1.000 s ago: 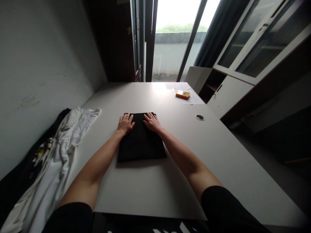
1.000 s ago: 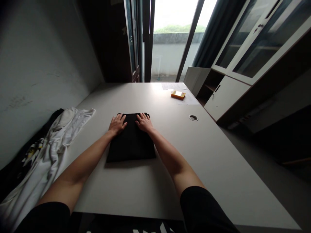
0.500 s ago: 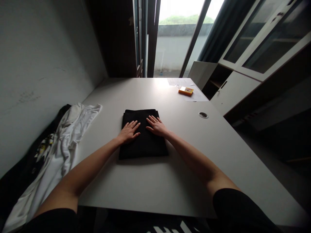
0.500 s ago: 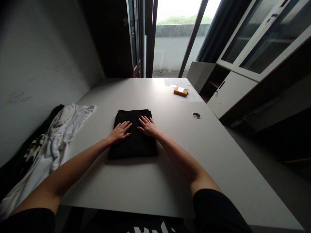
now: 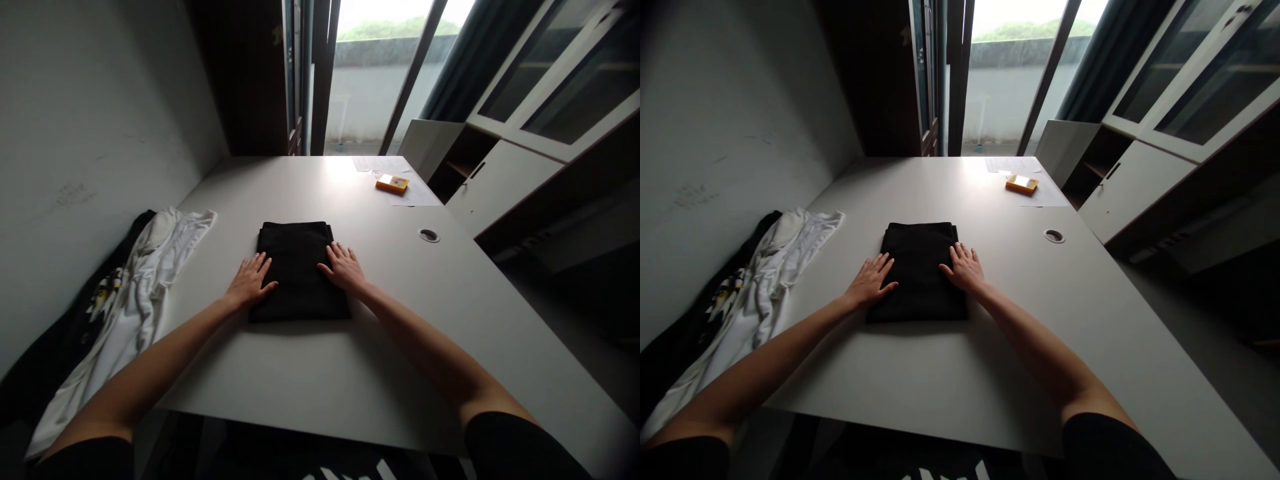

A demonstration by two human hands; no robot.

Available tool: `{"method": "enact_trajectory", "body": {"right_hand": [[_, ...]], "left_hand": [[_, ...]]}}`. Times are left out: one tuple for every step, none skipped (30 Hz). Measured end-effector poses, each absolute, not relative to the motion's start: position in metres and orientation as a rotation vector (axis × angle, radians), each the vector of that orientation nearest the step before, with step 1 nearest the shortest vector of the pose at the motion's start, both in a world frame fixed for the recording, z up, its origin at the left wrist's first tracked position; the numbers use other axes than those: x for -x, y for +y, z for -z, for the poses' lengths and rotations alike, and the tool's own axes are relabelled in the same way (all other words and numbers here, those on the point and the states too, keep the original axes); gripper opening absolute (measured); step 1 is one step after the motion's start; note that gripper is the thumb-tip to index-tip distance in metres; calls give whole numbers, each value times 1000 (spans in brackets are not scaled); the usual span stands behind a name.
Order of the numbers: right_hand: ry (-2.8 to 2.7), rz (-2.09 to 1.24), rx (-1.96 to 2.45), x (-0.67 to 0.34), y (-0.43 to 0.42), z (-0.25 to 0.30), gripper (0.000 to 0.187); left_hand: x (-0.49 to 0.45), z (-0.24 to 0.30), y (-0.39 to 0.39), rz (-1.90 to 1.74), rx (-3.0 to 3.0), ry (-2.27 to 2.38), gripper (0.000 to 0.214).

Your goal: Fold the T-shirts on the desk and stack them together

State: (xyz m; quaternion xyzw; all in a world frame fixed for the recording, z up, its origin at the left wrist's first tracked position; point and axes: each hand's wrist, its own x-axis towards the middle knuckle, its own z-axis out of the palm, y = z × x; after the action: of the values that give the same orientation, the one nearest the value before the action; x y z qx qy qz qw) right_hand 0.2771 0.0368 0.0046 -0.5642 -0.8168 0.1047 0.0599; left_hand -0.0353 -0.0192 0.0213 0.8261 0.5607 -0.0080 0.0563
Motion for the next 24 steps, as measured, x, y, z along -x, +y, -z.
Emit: {"method": "enact_trajectory", "body": {"right_hand": [[-2475,-318,1690,-276,34,-6,78],[-2507,-332,1621,-273,29,-9,78],[-2558,-356,1513,-270,23,-11,78],[-2609,-386,1393,-266,16,-14,77],[-2650,-417,1288,-263,10,-15,76],[-2677,-441,1218,-262,5,-16,76],[-2687,-456,1198,-262,2,-16,75],[-2682,-460,1227,-265,0,-16,76],[-2663,-452,1294,-268,0,-15,76],[-2634,-435,1380,-272,0,-14,77],[-2602,-413,1457,-275,0,-14,78],[-2576,-393,1505,-278,-1,-15,79],[-2571,-383,1504,-278,-4,-16,79],[-2592,-388,1449,-277,-8,-18,78],[-2630,-405,1356,-274,-13,-20,77],[-2670,-429,1249,-271,-19,-23,76],[-2701,-455,1156,-268,-24,-24,74],[-2715,-473,1107,-266,-28,-25,73],[-2708,-476,1117,-265,-30,-25,73],[-2684,-462,1182,-266,-30,-24,73],[-2645,-433,1285,-269,-28,-23,73],[-2601,-393,1402,-272,-25,-20,73],[-2553,-349,1516,-277,-21,-18,74],[-2506,-309,1617,-282,-17,-16,74]], "left_hand": [[37,-23,-23,6,-2522,1698,79],[36,-25,-28,-18,-2563,1640,79],[34,-27,-33,-38,-2614,1542,80],[31,-28,-38,-48,-2661,1426,80],[30,-29,-43,-47,-2693,1316,79],[30,-29,-47,-37,-2708,1237,78],[32,-29,-50,-23,-2707,1206,77],[35,-28,-52,-12,-2694,1223,75],[41,-27,-54,-6,-2672,1275,75],[47,-26,-55,-9,-2649,1337,75],[52,-25,-56,-21,-2630,1390,77],[57,-24,-57,-42,-2621,1424,80],[60,-24,-59,-66,-2626,1428,84],[61,-24,-61,-84,-2643,1405,87],[61,-24,-63,-92,-2665,1366,89],[59,-24,-65,-88,-2686,1323,90],[58,-25,-67,-73,-2700,1287,89],[57,-25,-68,-51,-2703,1265,88],[56,-25,-69,-33,-2698,1261,87],[57,-25,-69,-21,-2687,1270,86],[60,-24,-69,-14,-2674,1287,86],[63,-23,-68,-9,-2662,1308,85],[68,-21,-67,-5,-2650,1331,85],[73,-20,-66,-2,-2638,1360,85]]}}
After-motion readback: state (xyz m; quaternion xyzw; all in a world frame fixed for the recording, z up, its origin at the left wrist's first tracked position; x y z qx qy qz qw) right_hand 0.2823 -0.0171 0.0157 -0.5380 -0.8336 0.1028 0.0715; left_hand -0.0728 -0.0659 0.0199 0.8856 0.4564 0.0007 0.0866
